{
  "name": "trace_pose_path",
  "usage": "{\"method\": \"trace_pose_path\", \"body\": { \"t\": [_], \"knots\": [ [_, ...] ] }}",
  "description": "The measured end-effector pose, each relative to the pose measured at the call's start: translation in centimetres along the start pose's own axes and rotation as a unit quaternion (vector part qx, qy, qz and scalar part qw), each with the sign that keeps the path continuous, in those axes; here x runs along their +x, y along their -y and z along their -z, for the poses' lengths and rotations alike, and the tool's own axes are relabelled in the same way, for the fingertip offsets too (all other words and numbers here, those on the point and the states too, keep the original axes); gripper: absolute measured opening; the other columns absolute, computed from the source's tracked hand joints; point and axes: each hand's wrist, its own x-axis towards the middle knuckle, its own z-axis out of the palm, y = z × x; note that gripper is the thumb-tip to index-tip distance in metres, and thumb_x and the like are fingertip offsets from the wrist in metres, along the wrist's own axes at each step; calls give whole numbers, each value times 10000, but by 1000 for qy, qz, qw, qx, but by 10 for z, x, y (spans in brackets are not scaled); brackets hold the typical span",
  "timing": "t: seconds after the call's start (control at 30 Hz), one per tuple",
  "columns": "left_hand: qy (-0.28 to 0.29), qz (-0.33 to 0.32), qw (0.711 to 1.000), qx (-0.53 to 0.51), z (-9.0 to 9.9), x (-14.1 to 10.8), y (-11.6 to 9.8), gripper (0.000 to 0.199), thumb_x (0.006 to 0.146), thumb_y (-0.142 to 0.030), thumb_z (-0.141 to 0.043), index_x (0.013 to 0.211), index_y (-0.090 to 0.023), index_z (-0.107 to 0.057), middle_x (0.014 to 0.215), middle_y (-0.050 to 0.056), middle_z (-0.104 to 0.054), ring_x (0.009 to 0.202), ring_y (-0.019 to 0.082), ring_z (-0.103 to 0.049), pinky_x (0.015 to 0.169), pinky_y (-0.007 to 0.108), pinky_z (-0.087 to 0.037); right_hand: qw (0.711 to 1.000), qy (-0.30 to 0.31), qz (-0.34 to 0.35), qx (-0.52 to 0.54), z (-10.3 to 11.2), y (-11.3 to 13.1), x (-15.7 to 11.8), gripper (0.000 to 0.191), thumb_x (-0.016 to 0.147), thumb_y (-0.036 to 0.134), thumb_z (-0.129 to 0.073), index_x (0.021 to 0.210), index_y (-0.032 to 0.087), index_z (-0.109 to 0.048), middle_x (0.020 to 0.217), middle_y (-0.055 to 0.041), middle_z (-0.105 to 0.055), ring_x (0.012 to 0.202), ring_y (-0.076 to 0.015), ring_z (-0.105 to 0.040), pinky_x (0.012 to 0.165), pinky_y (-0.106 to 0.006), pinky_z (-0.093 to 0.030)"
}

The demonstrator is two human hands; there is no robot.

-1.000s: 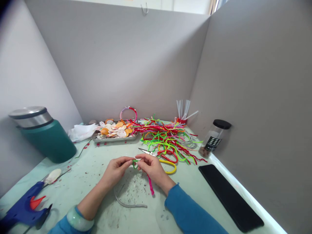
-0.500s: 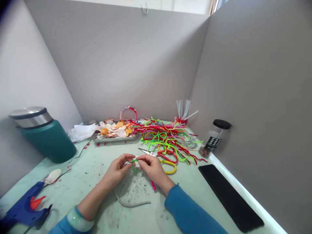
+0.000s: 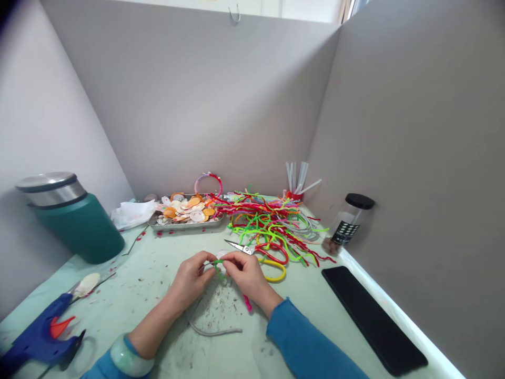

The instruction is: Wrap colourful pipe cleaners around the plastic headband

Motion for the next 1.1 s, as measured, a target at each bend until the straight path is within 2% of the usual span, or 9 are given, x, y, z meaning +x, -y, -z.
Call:
{"method": "trace_pose_path", "body": {
  "t": [0.23, 0.37, 0.53, 0.67, 0.97, 1.1],
  "knots": [
    [-2, -25, 1000, 3, 2, 0, 0, 155, 809, -205, -500, 855, -196, -648, 815, 40, -641, 761, 158, -578, 678, 237, -408, 1000, -15, -2, -12, 0, 3, 0, 165, 776, 236, -557, 853, 163, -683, 605, 3, -596, 573, -126, -543, 540, -223, -427],
    [2, -23, 1000, 0, 2, 1, 1, 202, 828, -209, -478, 877, -187, -672, 805, 52, -645, 740, 158, -579, 678, 241, -413, 998, -17, 16, -56, 0, 2, -1, 172, 785, 237, -547, 848, 160, -687, 630, -8, -612, 576, -128, -532, 537, -226, -413],
    [6, 4, 999, -35, 2, 2, 2, 221, 818, -227, -482, 857, -193, -697, 788, 49, -670, 733, 160, -590, 674, 240, -409, 990, -22, 50, -131, 1, -2, -2, 190, 811, 242, -528, 874, 166, -691, 693, -27, -654, 612, -141, -557, 572, -238, -419],
    [5, 55, 996, -75, 2, 4, 1, 226, 795, -246, -484, 819, -184, -700, 737, 36, -673, 683, 155, -581, 645, 231, -402, 985, -32, 66, -155, 2, -1, -3, 185, 813, 244, -532, 878, 177, -692, 693, -29, -659, 606, -144, -559, 573, -240, -417],
    [0, 110, 990, -91, 3, 6, 0, 332, 782, -380, -430, 603, -170, -614, 521, -18, -501, 536, 131, -433, 516, 218, -282, 980, -35, 97, -173, 2, 2, -4, 165, 812, 239, -545, 886, 193, -685, 786, -40, -689, 668, -159, -598, 623, -248, -437],
    [-6, 150, 983, -105, 3, 7, 3, 370, 768, -434, -433, 565, -162, -580, 462, -46, -381, 483, 110, -354, 478, 212, -241, 978, -37, 102, -179, 3, 2, -4, 166, 826, 259, -541, 885, 198, -684, 794, -40, -693, 665, -159, -599, 629, -247, -429]
  ]
}}
